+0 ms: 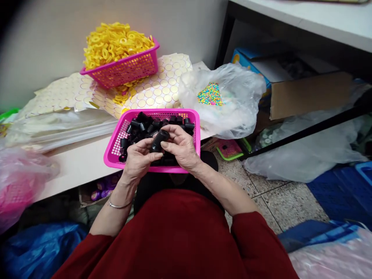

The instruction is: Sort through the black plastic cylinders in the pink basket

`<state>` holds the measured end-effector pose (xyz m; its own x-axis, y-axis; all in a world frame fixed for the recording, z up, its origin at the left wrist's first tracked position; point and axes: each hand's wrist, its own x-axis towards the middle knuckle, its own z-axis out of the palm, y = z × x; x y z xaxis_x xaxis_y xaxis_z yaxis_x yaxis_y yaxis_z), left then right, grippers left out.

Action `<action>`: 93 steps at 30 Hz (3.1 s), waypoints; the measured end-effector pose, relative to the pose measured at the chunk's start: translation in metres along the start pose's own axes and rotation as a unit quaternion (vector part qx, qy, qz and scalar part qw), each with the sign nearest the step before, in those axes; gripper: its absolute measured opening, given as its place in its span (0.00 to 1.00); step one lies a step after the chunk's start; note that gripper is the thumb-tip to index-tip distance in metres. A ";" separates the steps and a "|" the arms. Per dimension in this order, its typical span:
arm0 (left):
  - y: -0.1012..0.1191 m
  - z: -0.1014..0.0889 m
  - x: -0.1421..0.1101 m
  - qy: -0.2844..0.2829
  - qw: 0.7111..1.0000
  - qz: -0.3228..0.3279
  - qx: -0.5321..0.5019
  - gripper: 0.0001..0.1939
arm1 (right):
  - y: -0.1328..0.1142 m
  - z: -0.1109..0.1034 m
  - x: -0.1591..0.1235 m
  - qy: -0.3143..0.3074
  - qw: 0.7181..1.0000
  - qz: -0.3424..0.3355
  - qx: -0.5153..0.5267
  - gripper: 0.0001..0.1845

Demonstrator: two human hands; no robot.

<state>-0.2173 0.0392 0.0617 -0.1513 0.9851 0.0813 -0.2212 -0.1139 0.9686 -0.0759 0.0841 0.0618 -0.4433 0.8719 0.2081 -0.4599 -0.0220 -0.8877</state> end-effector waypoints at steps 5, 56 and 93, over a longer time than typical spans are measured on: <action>0.001 0.006 -0.007 0.030 1.000 0.004 0.006 0.23 | 0.004 -0.002 -0.007 0.013 0.999 -0.014 -0.050 0.23; 0.003 -0.108 -0.050 -0.057 0.782 0.322 0.531 0.13 | 0.009 -0.048 0.091 -0.085 0.967 0.038 -0.237 0.14; 0.011 -0.035 0.030 -0.128 0.904 0.142 0.382 0.14 | 0.002 -0.033 0.023 -0.152 0.845 -0.155 -0.489 0.20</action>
<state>-0.2580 0.0629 0.0664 0.1513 0.9390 0.3087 0.5362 -0.3403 0.7724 -0.0623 0.1205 0.0511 -0.6637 0.5922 0.4570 0.1998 0.7291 -0.6546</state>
